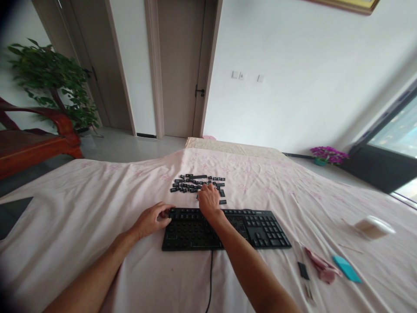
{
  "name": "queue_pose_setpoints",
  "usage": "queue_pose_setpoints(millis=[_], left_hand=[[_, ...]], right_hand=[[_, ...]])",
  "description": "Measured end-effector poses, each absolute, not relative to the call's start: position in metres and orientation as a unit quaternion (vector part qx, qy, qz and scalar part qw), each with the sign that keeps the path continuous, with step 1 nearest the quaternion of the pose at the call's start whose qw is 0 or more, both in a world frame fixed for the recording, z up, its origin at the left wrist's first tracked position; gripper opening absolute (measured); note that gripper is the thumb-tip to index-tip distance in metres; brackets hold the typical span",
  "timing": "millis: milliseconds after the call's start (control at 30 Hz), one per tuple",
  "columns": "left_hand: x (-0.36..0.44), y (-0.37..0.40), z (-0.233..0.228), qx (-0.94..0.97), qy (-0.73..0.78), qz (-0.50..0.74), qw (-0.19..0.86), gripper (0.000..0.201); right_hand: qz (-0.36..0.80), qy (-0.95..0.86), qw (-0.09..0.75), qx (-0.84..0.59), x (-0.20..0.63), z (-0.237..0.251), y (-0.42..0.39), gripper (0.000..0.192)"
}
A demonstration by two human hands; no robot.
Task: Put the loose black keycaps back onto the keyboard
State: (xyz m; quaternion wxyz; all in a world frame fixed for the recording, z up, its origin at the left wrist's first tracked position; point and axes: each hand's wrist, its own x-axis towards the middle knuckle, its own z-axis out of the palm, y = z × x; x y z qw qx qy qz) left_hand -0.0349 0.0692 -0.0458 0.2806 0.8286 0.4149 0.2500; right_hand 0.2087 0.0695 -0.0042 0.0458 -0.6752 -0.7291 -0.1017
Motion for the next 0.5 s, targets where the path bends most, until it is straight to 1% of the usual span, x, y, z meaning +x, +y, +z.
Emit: queue_pose_setpoints(millis=[500], left_hand=[[-0.034, 0.069, -0.043, 0.833, 0.414, 0.242, 0.275, 0.041]], right_hand=[[-0.132, -0.792, -0.04, -0.594, 0.199, 0.001, 0.091, 0.021]])
